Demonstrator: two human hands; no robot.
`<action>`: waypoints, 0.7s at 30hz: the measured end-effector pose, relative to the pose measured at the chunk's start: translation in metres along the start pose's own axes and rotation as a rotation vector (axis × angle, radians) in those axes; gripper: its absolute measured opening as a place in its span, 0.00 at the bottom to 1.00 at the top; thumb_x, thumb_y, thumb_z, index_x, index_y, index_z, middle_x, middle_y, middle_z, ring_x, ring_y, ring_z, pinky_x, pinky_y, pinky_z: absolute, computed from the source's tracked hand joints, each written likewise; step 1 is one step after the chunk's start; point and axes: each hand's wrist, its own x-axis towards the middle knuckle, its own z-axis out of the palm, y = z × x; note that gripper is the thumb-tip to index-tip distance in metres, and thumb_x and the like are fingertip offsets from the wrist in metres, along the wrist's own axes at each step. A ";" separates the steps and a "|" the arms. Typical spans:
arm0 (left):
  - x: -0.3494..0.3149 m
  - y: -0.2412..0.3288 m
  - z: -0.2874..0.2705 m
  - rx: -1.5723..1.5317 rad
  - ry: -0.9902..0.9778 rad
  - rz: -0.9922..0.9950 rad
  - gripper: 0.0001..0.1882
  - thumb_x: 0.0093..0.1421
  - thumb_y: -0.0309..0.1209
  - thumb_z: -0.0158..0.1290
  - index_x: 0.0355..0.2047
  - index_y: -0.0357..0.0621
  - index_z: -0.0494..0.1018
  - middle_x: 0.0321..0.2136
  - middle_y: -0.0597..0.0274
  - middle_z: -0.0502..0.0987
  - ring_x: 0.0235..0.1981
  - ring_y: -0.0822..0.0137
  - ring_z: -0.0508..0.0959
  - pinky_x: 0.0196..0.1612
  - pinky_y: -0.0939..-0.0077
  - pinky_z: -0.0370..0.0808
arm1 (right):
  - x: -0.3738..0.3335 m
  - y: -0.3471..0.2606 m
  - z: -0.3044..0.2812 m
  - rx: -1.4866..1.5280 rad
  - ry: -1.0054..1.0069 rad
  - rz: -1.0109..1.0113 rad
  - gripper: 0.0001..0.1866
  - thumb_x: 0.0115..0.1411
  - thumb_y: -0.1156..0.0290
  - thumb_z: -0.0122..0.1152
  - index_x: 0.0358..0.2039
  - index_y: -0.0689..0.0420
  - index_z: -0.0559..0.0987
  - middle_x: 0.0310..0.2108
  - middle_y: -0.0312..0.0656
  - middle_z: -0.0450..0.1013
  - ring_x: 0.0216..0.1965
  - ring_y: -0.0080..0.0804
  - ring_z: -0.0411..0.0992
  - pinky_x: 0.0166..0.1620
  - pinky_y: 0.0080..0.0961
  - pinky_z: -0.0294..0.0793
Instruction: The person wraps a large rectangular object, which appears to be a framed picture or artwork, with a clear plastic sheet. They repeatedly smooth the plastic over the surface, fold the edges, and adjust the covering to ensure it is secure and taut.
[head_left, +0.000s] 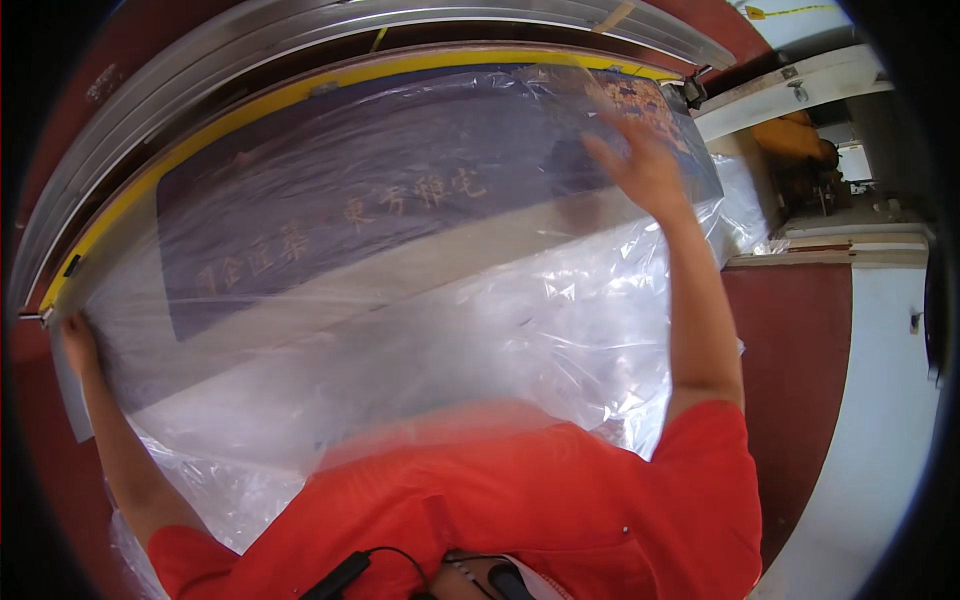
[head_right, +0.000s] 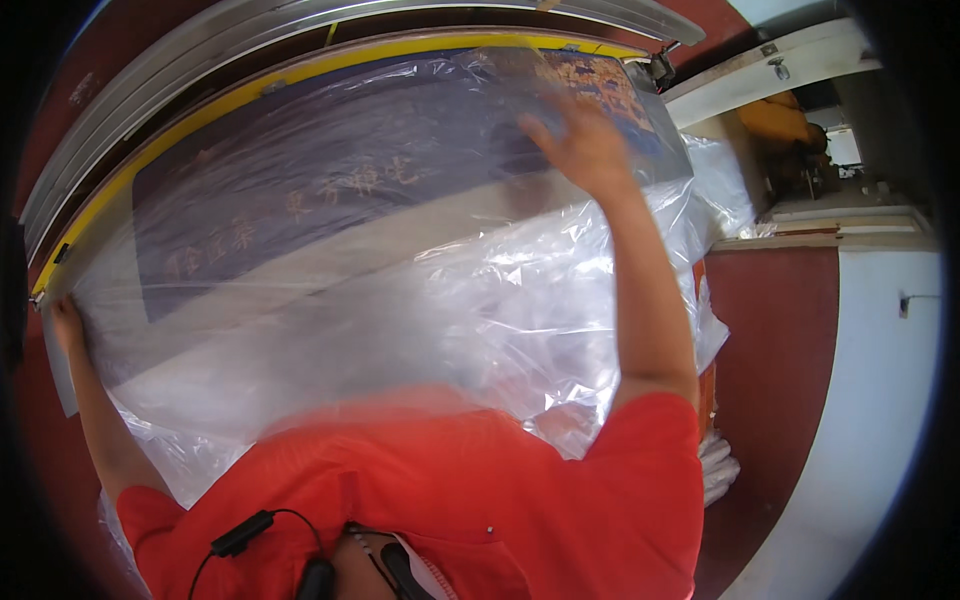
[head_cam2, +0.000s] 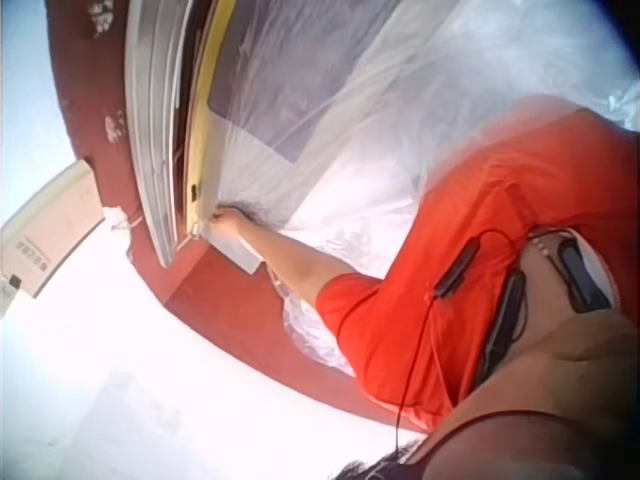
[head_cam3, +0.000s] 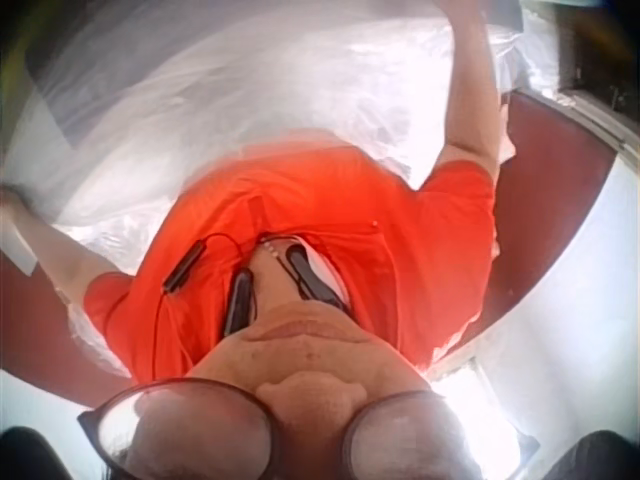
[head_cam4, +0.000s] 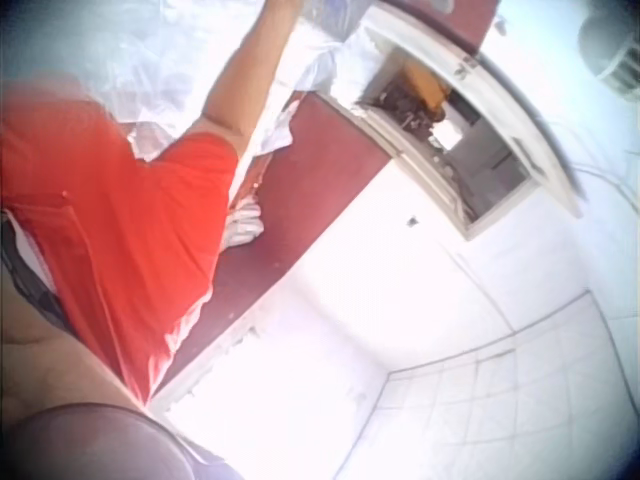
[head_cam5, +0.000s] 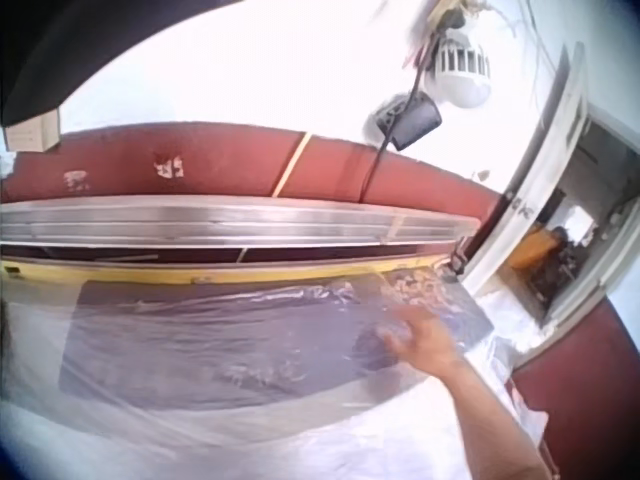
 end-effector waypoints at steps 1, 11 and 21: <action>0.002 -0.003 0.002 -0.020 -0.031 0.014 0.17 0.55 0.41 0.40 0.30 0.37 0.66 0.29 0.45 0.69 0.32 0.48 0.69 0.34 0.63 0.65 | 0.012 -0.001 0.023 -0.001 0.296 -0.165 0.32 0.46 0.44 0.48 0.48 0.51 0.63 0.48 0.44 0.61 0.51 0.42 0.56 0.50 0.39 0.56; -0.014 -0.032 -0.026 0.019 -0.074 0.054 0.18 0.56 0.43 0.39 0.30 0.39 0.65 0.27 0.49 0.69 0.29 0.53 0.69 0.33 0.66 0.64 | 0.022 -0.020 0.044 -0.055 0.097 0.098 0.40 0.50 0.39 0.35 0.54 0.59 0.52 0.57 0.43 0.44 0.59 0.39 0.37 0.56 0.44 0.34; -0.038 -0.031 -0.050 0.037 -0.125 -0.015 0.19 0.56 0.45 0.39 0.33 0.40 0.66 0.31 0.52 0.71 0.34 0.56 0.70 0.36 0.69 0.65 | -0.013 -0.012 0.051 0.018 -0.036 0.162 0.37 0.52 0.43 0.36 0.52 0.62 0.53 0.56 0.46 0.47 0.58 0.39 0.41 0.56 0.41 0.37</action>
